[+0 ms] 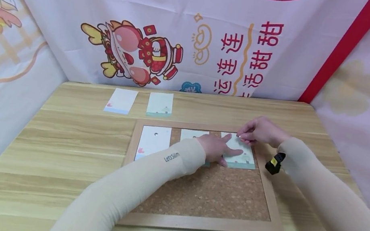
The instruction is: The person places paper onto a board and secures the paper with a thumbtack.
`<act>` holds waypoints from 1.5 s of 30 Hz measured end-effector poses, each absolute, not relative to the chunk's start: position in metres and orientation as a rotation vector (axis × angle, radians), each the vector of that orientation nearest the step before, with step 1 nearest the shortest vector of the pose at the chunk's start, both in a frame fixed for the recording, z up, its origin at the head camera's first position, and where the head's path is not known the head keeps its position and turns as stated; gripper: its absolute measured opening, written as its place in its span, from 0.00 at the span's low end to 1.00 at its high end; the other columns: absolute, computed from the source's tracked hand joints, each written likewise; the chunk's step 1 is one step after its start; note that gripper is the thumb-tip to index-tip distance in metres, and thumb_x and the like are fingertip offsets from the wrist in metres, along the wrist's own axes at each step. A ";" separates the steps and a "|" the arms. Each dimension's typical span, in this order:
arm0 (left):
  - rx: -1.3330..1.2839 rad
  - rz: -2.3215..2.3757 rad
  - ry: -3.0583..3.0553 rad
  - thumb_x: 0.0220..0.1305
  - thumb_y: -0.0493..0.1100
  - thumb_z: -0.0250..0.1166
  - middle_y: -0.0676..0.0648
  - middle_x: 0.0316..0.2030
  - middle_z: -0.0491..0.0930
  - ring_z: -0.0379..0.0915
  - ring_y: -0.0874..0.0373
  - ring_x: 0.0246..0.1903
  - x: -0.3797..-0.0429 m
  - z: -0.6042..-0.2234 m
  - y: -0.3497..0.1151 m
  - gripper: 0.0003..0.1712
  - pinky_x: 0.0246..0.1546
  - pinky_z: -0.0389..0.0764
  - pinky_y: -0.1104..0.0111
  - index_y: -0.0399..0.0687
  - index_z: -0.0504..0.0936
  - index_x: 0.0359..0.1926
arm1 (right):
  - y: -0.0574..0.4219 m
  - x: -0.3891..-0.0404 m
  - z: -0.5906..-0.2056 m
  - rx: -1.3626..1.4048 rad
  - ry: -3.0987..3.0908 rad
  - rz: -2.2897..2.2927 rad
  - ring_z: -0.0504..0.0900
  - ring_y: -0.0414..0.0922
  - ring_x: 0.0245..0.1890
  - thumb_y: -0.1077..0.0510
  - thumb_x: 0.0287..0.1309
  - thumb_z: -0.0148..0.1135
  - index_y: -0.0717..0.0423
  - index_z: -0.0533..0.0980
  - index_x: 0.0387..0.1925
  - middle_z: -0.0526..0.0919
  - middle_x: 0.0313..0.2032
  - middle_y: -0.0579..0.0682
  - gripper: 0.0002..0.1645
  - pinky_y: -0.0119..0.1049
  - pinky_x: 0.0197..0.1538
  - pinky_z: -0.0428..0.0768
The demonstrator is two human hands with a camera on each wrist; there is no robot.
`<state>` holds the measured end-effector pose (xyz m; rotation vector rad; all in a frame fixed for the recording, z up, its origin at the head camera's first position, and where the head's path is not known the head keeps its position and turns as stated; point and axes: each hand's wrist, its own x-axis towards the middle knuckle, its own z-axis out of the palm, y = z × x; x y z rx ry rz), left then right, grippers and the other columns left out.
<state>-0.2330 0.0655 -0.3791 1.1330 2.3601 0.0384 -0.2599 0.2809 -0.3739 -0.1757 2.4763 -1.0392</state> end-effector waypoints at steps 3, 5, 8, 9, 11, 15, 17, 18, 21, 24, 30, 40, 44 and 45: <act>1.140 0.048 2.347 0.67 0.58 0.57 0.43 0.78 0.35 0.74 0.51 0.48 -0.232 -0.377 0.065 0.40 0.41 0.72 0.67 0.79 0.50 0.76 | 0.279 -0.265 -0.378 -0.124 2.420 -0.992 0.79 0.40 0.26 0.65 0.64 0.63 0.61 0.84 0.43 0.84 0.28 0.50 0.08 0.32 0.32 0.79; 1.151 0.044 2.343 0.68 0.57 0.57 0.42 0.78 0.35 0.74 0.51 0.46 -0.232 -0.377 0.065 0.40 0.41 0.73 0.67 0.78 0.50 0.76 | 0.276 -0.267 -0.379 -0.104 2.397 -0.966 0.78 0.40 0.25 0.66 0.64 0.62 0.62 0.84 0.42 0.83 0.27 0.49 0.08 0.32 0.31 0.78; 1.167 0.029 2.349 0.68 0.57 0.56 0.41 0.78 0.36 0.74 0.49 0.51 -0.232 -0.375 0.065 0.40 0.45 0.72 0.65 0.78 0.50 0.76 | 0.272 -0.271 -0.378 -0.102 2.402 -0.916 0.78 0.39 0.23 0.66 0.65 0.61 0.61 0.85 0.40 0.83 0.26 0.49 0.08 0.31 0.30 0.78; 1.163 0.031 2.349 0.68 0.57 0.56 0.41 0.78 0.36 0.73 0.48 0.54 -0.232 -0.375 0.064 0.40 0.47 0.72 0.65 0.78 0.49 0.76 | 0.270 -0.272 -0.377 -0.102 2.406 -0.895 0.78 0.38 0.23 0.66 0.65 0.61 0.60 0.85 0.40 0.83 0.25 0.49 0.08 0.31 0.30 0.77; 1.155 0.040 2.344 0.69 0.58 0.56 0.42 0.78 0.36 0.70 0.47 0.59 -0.232 -0.375 0.064 0.39 0.50 0.71 0.64 0.79 0.49 0.76 | 0.267 -0.273 -0.375 -0.103 2.417 -0.849 0.77 0.38 0.22 0.65 0.65 0.62 0.58 0.86 0.39 0.83 0.25 0.49 0.08 0.30 0.29 0.77; 1.143 0.073 2.336 0.68 0.57 0.57 0.43 0.78 0.35 0.70 0.48 0.58 -0.233 -0.376 0.063 0.40 0.50 0.70 0.65 0.79 0.50 0.76 | 0.264 -0.275 -0.372 -0.090 2.415 -0.814 0.76 0.38 0.22 0.66 0.65 0.61 0.57 0.86 0.38 0.82 0.24 0.48 0.08 0.30 0.28 0.75; 1.128 0.097 2.334 0.68 0.57 0.58 0.44 0.78 0.34 0.71 0.49 0.55 -0.233 -0.376 0.063 0.40 0.48 0.70 0.66 0.79 0.50 0.76 | 0.263 -0.276 -0.372 -0.086 2.413 -0.816 0.76 0.39 0.22 0.66 0.65 0.61 0.57 0.86 0.38 0.82 0.24 0.48 0.09 0.31 0.28 0.75; 1.119 0.110 2.333 0.68 0.56 0.58 0.44 0.78 0.34 0.70 0.49 0.55 -0.233 -0.376 0.063 0.40 0.47 0.70 0.67 0.80 0.51 0.75 | 0.262 -0.276 -0.372 -0.082 2.411 -0.816 0.76 0.39 0.22 0.67 0.65 0.61 0.57 0.86 0.38 0.82 0.24 0.48 0.09 0.30 0.28 0.75; 1.108 0.125 2.329 0.67 0.56 0.59 0.46 0.78 0.34 0.69 0.49 0.56 -0.234 -0.377 0.063 0.40 0.46 0.69 0.68 0.81 0.51 0.75 | 0.261 -0.276 -0.372 -0.064 2.394 -0.824 0.76 0.39 0.22 0.68 0.64 0.60 0.58 0.86 0.38 0.83 0.25 0.49 0.10 0.30 0.27 0.75; 1.123 0.134 2.332 0.68 0.55 0.59 0.45 0.78 0.35 0.70 0.49 0.55 -0.234 -0.377 0.063 0.40 0.44 0.70 0.68 0.80 0.52 0.75 | 0.261 -0.277 -0.371 -0.033 2.388 -0.831 0.76 0.39 0.21 0.69 0.64 0.60 0.59 0.86 0.38 0.83 0.26 0.49 0.10 0.30 0.26 0.74; 1.140 0.124 2.326 0.69 0.55 0.58 0.44 0.78 0.34 0.70 0.50 0.53 -0.235 -0.378 0.063 0.39 0.41 0.70 0.69 0.78 0.52 0.75 | 0.256 -0.277 -0.370 -0.001 2.380 -0.835 0.79 0.40 0.22 0.69 0.64 0.60 0.61 0.85 0.39 0.85 0.27 0.51 0.08 0.30 0.27 0.76; 1.170 0.073 2.339 0.68 0.56 0.57 0.41 0.78 0.36 0.71 0.47 0.52 -0.234 -0.380 0.064 0.39 0.40 0.71 0.67 0.77 0.51 0.76 | 0.249 -0.275 -0.367 0.034 2.389 -0.770 0.80 0.43 0.24 0.68 0.65 0.61 0.63 0.82 0.36 0.84 0.28 0.53 0.05 0.32 0.30 0.79; 1.200 0.014 2.394 0.68 0.57 0.56 0.39 0.77 0.40 0.73 0.47 0.51 -0.230 -0.379 0.065 0.39 0.35 0.72 0.68 0.77 0.52 0.76 | 0.248 -0.276 -0.364 0.054 2.384 -0.754 0.82 0.44 0.25 0.68 0.66 0.60 0.64 0.82 0.36 0.84 0.29 0.55 0.05 0.34 0.32 0.81; 1.209 -0.022 2.419 0.68 0.58 0.56 0.38 0.77 0.41 0.73 0.46 0.52 -0.228 -0.379 0.066 0.39 0.33 0.72 0.68 0.77 0.52 0.76 | 0.248 -0.277 -0.364 0.055 2.384 -0.751 0.82 0.44 0.25 0.68 0.65 0.60 0.64 0.81 0.36 0.84 0.29 0.55 0.05 0.34 0.33 0.82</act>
